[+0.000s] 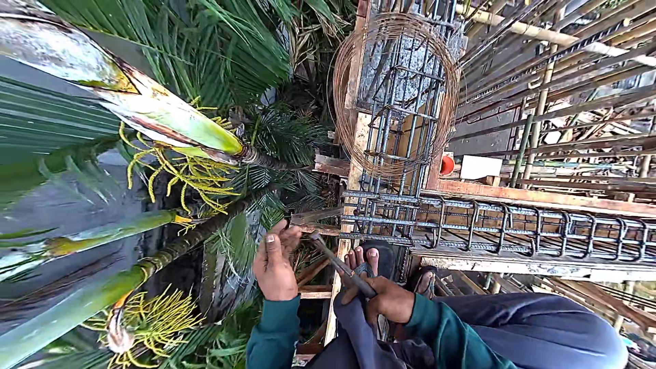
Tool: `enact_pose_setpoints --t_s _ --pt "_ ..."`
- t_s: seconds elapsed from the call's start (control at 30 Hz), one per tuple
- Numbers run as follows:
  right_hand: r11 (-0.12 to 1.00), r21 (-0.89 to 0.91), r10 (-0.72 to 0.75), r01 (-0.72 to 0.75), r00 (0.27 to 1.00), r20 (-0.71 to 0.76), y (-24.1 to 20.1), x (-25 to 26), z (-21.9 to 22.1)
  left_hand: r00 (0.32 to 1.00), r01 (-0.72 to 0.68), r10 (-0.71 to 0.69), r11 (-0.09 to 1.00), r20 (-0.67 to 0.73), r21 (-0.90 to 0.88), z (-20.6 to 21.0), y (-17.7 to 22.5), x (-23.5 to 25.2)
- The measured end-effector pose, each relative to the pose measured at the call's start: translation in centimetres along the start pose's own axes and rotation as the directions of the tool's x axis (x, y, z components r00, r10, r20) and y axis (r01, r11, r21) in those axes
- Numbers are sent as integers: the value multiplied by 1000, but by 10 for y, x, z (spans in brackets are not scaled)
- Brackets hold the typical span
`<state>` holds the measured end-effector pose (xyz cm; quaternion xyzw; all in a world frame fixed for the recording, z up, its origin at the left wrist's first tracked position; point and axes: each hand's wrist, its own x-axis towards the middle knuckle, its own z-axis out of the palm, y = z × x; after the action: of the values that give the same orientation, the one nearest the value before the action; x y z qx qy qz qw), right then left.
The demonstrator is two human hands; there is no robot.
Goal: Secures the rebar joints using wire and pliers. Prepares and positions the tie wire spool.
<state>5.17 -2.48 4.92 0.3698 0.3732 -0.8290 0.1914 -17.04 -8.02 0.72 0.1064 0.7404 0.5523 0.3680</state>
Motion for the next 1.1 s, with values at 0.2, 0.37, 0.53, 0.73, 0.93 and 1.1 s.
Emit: enact_pose_setpoints --t_s 0.2,0.37,0.53,0.73,0.93,1.1 --pt "953 -301 -28 -5 994 -108 3 -7 1 982 3 70 922 -174 388 -34 -29 51" --pt "936 -352 -82 19 983 -165 6 -2 8 978 177 -92 835 -185 521 -16 -40 41" --pt "934 -340 -172 111 973 -157 13 -4 5 888 437 -456 879 65 189 10 -50 0" --pt "917 72 -374 393 907 -192 18 -16 -1 682 647 -558 762 473 -35 36 -37 -54" --pt "627 240 -651 741 668 -361 -19 -17 -12 436 630 -179 761 882 -157 52 -4 -63" --pt "187 601 -700 777 535 -473 -77 -27 -33 277 815 32 522 960 -252 104 17 -59"
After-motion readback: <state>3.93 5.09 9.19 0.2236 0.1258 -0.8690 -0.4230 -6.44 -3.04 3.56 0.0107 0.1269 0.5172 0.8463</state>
